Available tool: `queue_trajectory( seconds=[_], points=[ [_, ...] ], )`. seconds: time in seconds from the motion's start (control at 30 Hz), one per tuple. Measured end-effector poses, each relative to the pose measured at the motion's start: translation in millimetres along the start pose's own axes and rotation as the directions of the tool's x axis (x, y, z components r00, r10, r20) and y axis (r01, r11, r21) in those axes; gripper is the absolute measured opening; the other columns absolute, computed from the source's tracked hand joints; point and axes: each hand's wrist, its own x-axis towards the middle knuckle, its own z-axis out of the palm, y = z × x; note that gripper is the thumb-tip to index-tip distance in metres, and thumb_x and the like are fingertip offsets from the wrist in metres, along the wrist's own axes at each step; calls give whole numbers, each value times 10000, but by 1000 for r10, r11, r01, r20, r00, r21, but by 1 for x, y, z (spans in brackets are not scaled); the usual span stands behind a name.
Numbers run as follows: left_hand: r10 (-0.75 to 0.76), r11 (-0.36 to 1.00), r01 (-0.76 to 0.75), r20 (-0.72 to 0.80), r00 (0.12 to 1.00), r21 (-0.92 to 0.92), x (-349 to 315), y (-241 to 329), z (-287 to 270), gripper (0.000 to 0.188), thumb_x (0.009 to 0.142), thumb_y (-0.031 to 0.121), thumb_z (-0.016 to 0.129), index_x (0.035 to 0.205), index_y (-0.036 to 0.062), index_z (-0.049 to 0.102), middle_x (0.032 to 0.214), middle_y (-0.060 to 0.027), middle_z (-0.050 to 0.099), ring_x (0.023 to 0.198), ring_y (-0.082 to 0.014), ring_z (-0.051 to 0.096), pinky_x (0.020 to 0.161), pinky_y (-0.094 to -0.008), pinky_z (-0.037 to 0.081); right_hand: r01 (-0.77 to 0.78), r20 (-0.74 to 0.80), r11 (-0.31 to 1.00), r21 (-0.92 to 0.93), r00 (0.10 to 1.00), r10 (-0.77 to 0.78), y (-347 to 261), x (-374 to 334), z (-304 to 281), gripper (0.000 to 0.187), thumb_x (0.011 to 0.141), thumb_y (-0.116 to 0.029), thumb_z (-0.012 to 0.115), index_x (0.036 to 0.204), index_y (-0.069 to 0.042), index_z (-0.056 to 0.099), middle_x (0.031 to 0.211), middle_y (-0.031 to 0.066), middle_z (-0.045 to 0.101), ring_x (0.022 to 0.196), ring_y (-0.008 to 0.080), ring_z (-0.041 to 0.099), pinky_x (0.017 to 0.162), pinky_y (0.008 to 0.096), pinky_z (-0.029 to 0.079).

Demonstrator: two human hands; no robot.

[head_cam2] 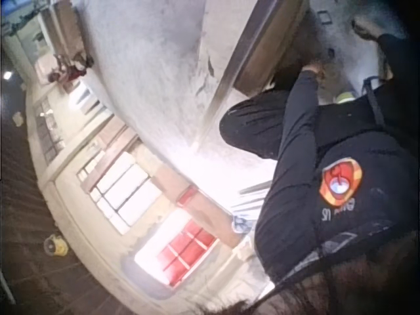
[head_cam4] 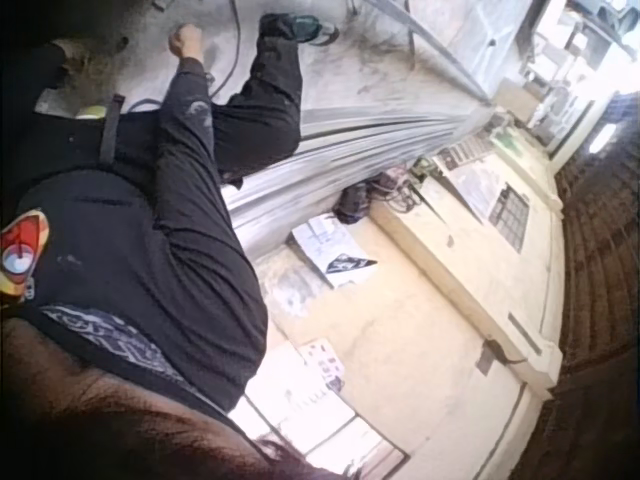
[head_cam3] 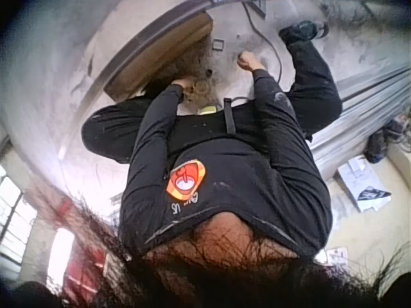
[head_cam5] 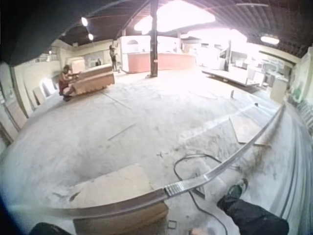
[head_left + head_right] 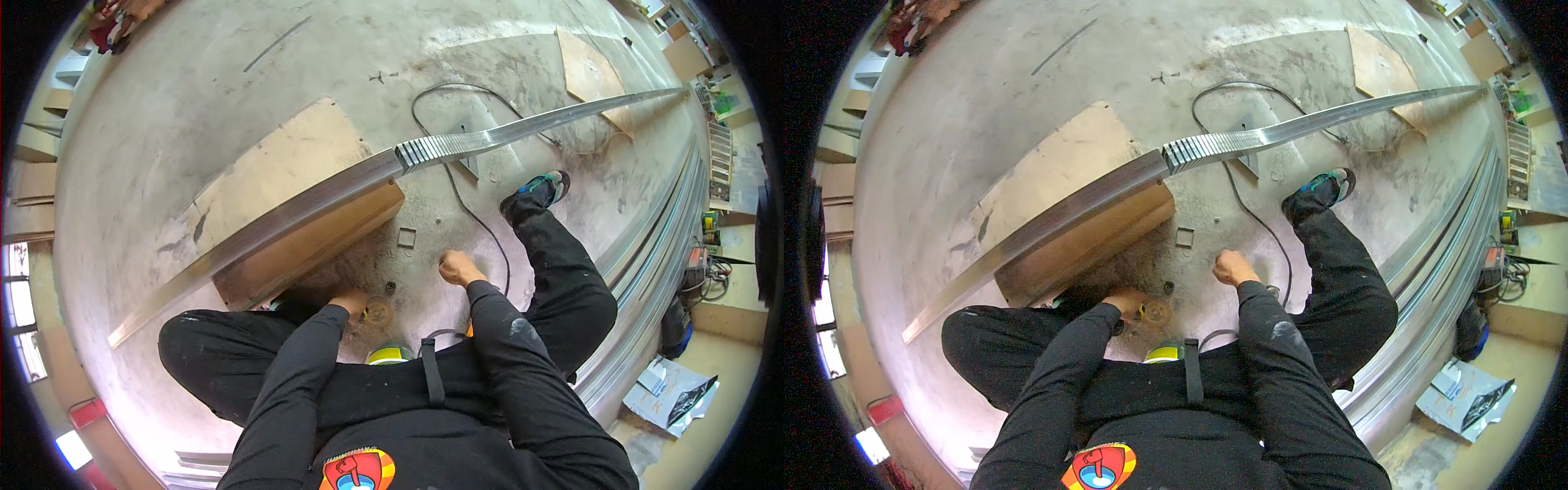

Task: The person is using a tape measure and a speed square to measure and mark a metal track with a pencil.

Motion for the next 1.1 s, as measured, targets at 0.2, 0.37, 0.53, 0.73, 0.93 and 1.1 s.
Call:
queue_trajectory(
  seconds=[0.2, 0.37, 0.53, 0.73, 0.93, 1.1],
  points=[
    [4, 999, -12, -165, 986, -44, 6, 26, 2, 371, 866, 58, 705, 1236, 63, 694, 1228, -241, 705, 1191, -423, 664, 995, -512, 540, -93, 79, 993, 72, 993, 87, -4, 1, 1, 379, 922, -232, 544, 1143, -7, 754, 1235, 289, 693, 1189, 471, 650, 1010, 520, 522],
    [-23, 999, 27, -132, 991, 30, 1, 20, 4, 352, 916, 103, 647, 1265, 88, 685, 1264, -243, 682, 1210, -432, 649, 1002, -528, 531, -96, -92, 965, 245, 988, 122, -7, 31, -5, 419, 957, -264, 550, 1266, -17, 689, 1228, 303, 690, 1166, 482, 655, 1014, 519, 517],
    [-108, 990, 98, -94, 990, -101, 0, 17, 2, 336, 923, 152, 655, 1253, 100, 689, 1246, -241, 685, 1203, -424, 652, 988, -525, 533, -52, -345, 929, 366, 920, 187, 6, 73, -32, 525, 929, -247, 614, 1380, 15, 554, 1172, 341, 691, 1135, 500, 659, 990, 526, 521],
    [-76, 997, 78, -152, 985, 7, -7, 14, 7, 466, 839, 378, 771, 1225, 126, 706, 1201, -213, 710, 1139, -403, 680, 959, -528, 533, -100, -440, 895, 434, 844, 307, 30, 117, -50, 754, 896, -261, 652, 1515, 56, 361, 1148, 393, 673, 1117, 515, 662, 980, 548, 516],
    [-165, 984, 155, -126, 978, -87, -13, 13, 5, 566, 767, 424, 829, 1211, 97, 698, 1179, -229, 712, 1127, -392, 687, 945, -511, 544, -160, -470, 894, 419, 804, 365, 47, 134, -59, 849, 899, -247, 649, 1571, 75, 243, 1145, 397, 674, 1101, 522, 667, 975, 540, 523],
    [-178, 982, 167, -122, 976, -93, -15, 33, -12, 559, 794, 337, 790, 1272, 75, 663, 1285, -266, 645, 1261, -453, 587, 1027, -550, 479, -221, -449, 906, 362, 810, 377, 73, 135, -69, 920, 895, -236, 655, 1603, 82, 161, 1113, 375, 695, 1048, 507, 690, 922, 511, 557]
  ],
)
